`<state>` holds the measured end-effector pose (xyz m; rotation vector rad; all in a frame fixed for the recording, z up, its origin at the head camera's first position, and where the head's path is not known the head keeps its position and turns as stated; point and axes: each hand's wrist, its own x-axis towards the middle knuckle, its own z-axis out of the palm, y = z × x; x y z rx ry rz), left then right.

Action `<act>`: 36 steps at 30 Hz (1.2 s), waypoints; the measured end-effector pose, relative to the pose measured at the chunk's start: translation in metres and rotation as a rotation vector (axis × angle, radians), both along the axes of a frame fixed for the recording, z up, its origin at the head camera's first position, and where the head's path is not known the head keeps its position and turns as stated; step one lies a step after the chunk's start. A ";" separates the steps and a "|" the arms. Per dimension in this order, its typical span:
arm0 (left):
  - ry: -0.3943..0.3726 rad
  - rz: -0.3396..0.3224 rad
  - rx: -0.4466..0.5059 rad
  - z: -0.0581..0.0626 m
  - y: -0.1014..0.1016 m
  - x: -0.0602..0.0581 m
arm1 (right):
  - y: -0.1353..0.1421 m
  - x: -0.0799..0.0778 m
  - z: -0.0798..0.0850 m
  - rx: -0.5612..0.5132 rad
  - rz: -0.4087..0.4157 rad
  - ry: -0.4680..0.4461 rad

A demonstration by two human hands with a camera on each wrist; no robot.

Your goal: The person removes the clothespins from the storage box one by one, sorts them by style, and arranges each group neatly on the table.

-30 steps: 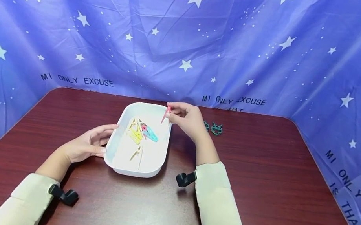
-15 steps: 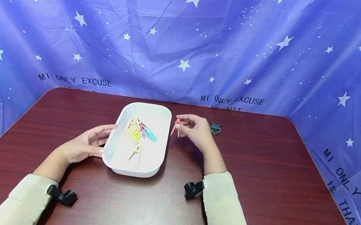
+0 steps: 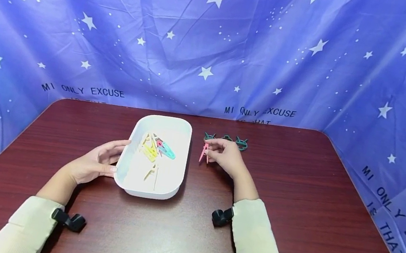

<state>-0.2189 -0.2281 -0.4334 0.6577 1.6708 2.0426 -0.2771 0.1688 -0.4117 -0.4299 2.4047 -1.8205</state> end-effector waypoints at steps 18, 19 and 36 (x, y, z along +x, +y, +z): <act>-0.013 0.004 -0.002 0.002 0.001 0.001 | 0.011 -0.002 -0.018 0.042 -0.004 -0.022; -0.015 0.004 -0.002 0.002 0.001 0.001 | 0.012 -0.003 -0.019 0.051 -0.007 -0.017; -0.013 0.009 -0.007 0.001 0.000 -0.001 | 0.009 -0.005 -0.021 0.200 -0.078 0.085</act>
